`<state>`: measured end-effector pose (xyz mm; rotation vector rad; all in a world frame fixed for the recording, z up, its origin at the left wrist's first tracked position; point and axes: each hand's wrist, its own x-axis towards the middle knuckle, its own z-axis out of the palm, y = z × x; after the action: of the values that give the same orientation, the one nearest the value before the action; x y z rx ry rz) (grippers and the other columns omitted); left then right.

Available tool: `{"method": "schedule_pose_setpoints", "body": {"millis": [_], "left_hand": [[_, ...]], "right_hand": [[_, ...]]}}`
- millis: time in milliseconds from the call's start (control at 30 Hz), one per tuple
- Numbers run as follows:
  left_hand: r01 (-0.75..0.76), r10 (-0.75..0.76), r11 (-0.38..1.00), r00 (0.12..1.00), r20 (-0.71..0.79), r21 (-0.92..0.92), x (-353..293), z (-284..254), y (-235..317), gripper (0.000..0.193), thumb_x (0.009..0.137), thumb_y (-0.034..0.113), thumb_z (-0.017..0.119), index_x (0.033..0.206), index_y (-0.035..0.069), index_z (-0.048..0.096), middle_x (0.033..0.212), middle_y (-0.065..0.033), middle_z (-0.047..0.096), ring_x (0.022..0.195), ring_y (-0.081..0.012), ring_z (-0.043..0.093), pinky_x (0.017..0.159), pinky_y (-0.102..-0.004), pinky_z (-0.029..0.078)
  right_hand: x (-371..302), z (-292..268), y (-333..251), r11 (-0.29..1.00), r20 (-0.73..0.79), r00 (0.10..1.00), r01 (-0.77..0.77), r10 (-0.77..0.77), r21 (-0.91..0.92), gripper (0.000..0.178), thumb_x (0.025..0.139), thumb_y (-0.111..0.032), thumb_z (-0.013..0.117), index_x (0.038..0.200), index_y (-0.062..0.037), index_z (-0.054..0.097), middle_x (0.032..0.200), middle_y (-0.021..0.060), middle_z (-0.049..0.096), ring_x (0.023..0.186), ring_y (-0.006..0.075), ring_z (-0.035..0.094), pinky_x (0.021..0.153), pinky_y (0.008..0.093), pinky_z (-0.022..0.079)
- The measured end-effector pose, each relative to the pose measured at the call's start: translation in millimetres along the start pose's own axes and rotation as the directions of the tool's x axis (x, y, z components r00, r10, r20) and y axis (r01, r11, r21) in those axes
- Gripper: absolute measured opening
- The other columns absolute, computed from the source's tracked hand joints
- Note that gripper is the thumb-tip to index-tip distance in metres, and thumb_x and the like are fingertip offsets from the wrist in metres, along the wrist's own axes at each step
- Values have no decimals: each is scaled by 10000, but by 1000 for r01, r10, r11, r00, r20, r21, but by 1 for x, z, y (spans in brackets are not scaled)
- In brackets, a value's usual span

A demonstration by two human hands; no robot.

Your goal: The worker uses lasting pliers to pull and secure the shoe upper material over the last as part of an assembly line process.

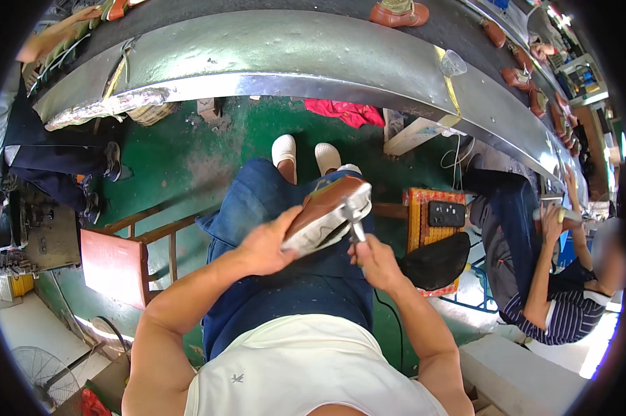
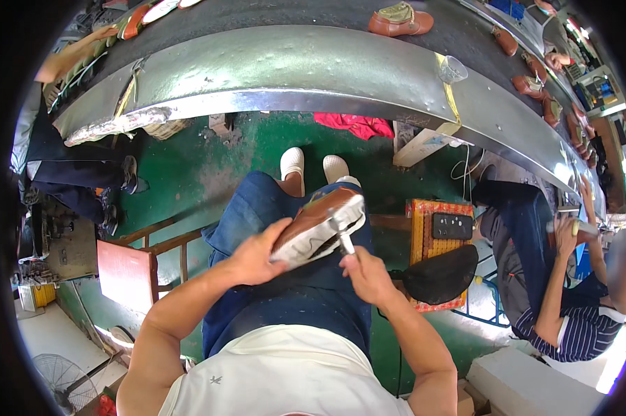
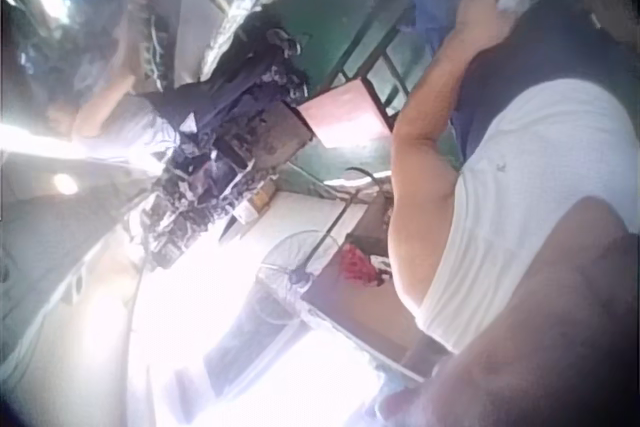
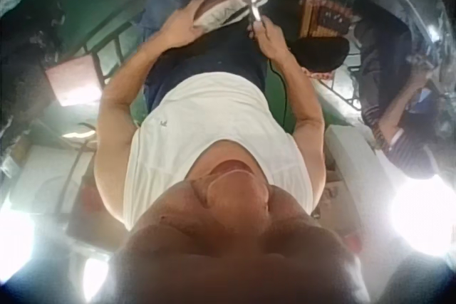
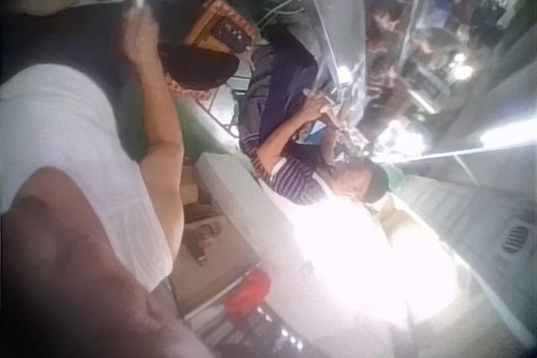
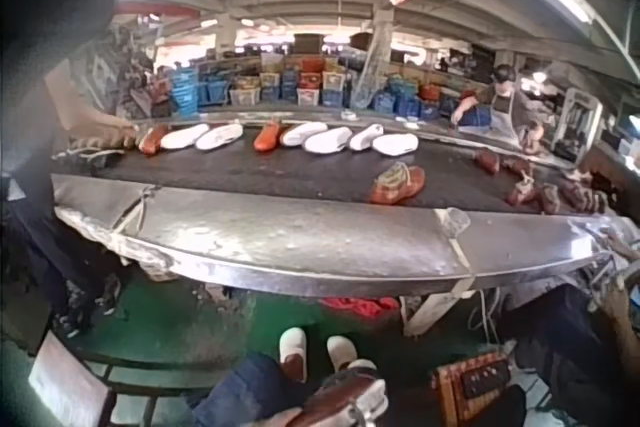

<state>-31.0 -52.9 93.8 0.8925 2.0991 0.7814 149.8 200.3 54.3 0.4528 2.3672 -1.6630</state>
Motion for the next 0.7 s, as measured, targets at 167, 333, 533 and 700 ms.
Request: {"method": "schedule_pose_setpoints", "body": {"millis": [167, 333, 533, 700], "left_hand": [[-338, 234, 880, 920, -313, -333, 0, -62, 53, 842, 762, -34, 814, 1457, 66, 349, 1233, -168, 684, 1135, -238, 683, 971, -376, 545], [-389, 155, 729, 895, -417, -563, 58, -59, 77, 579, 807, 177, 857, 1251, 3, 528, 978, -146, 723, 956, -191, 700, 829, -345, 555], [185, -348, 721, 930, -118, -667, 123, 41, -26, 716, 1070, 577, 364, 1206, -54, 674, 1158, -197, 714, 1115, -247, 643, 988, -360, 465], [7, -135, 599, 987, -92, -800, 80, 89, -63, 582, 1127, 416, 297, 1477, -12, 477, 1451, -167, 553, 1353, -237, 496, 1155, -329, 340]], "right_hand": [[-17, -10, -5, 953, -161, 985, -13, 64, 302, 454, 1084, -355, 463, 1228, 63, 565, 958, 85, 671, 792, 141, 652, 720, 301, 526], [-27, -11, 3, 965, -130, 988, -49, 85, 259, 331, 1001, -168, 579, 1249, 50, 562, 956, 81, 673, 807, 137, 655, 727, 303, 528], [-26, -26, -41, 990, 101, 986, -124, 131, -69, 364, 956, -141, 617, 1285, 10, 575, 1038, 178, 687, 922, 299, 687, 828, 377, 533], [-11, -26, -40, 902, 150, 980, 183, -134, -390, 589, 940, -166, 639, 1439, 87, 456, 1270, 310, 607, 1185, 450, 598, 1035, 457, 472]]}}
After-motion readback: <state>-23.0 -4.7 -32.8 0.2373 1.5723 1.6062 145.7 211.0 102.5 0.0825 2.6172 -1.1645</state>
